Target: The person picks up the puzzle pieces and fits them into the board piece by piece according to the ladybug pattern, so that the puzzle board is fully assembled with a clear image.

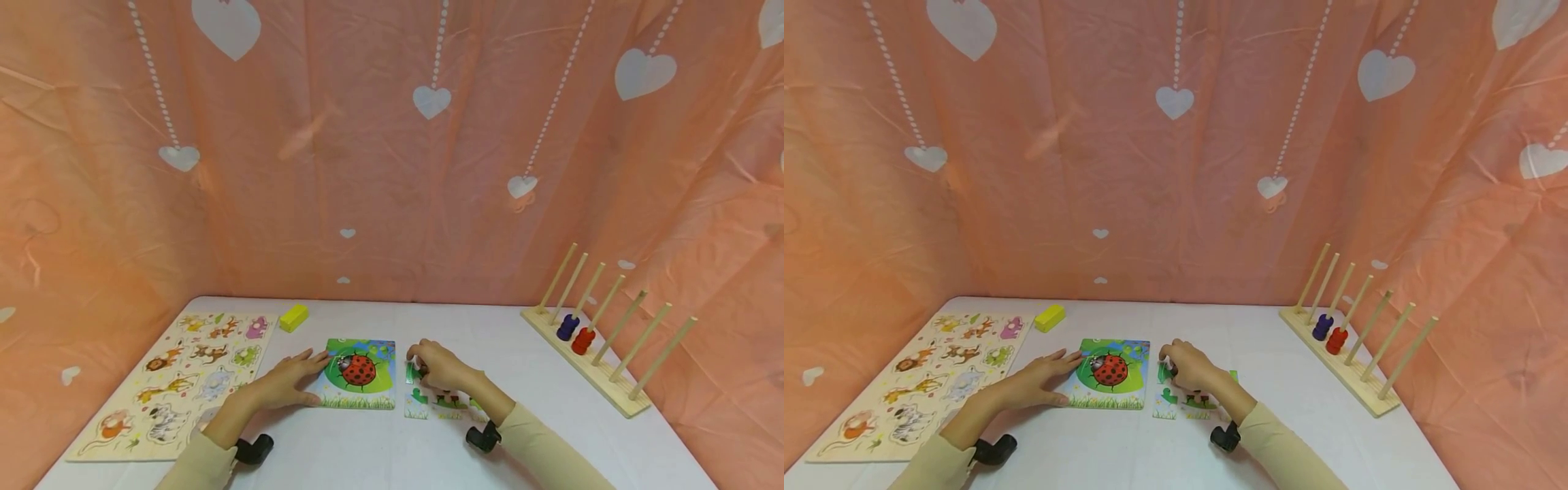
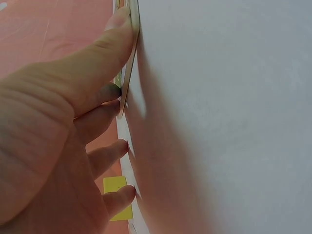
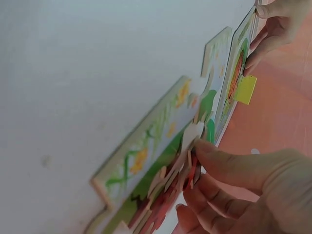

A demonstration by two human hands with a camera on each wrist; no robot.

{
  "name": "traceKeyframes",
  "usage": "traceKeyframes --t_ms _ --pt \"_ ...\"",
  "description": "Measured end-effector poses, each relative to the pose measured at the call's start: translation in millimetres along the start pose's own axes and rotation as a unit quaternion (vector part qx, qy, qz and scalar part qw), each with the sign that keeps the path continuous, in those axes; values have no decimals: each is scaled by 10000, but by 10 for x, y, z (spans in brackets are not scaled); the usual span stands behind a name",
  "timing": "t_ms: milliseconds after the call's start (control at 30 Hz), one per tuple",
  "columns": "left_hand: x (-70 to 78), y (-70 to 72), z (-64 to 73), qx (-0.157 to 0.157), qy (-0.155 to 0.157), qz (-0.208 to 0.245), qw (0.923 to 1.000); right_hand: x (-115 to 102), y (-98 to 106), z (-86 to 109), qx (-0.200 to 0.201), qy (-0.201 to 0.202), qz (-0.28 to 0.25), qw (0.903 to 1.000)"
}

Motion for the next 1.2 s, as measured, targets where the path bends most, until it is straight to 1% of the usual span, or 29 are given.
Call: traceKeyframes --t_ms 333,500,667,900,1033,1200 --pt "-5 -2 6 5 24 22 10000 -3 1 -22 -116 348 -93 9993" --pt "6 2 14 20 -24 -16 10000 -19 7 -83 -153 463 -443 9978" --pt "26 14 32 22 -57 -46 10000 -82 -4 -221 -125 511 -699 9962" --pt "37 21 39 59 -104 -73 9999 -350 -44 -471 4 592 -1095 9922" --pt "20 10 36 60 -108 -128 9998 -532 -144 -598 -6 688 -1328 9887" --pt "17 19 9 113 -131 -185 9997 -753 -289 -689 -119 814 -1352 9874"
Point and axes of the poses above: each hand's wrist, its own z-axis away from the middle knuckle, its own y-axis out of the back of the hand, x = y × z, the point moved 10 cm from there along -z, towards the middle knuckle, and after that the axes turned 14 degrees about x, right-handed, at the moved point
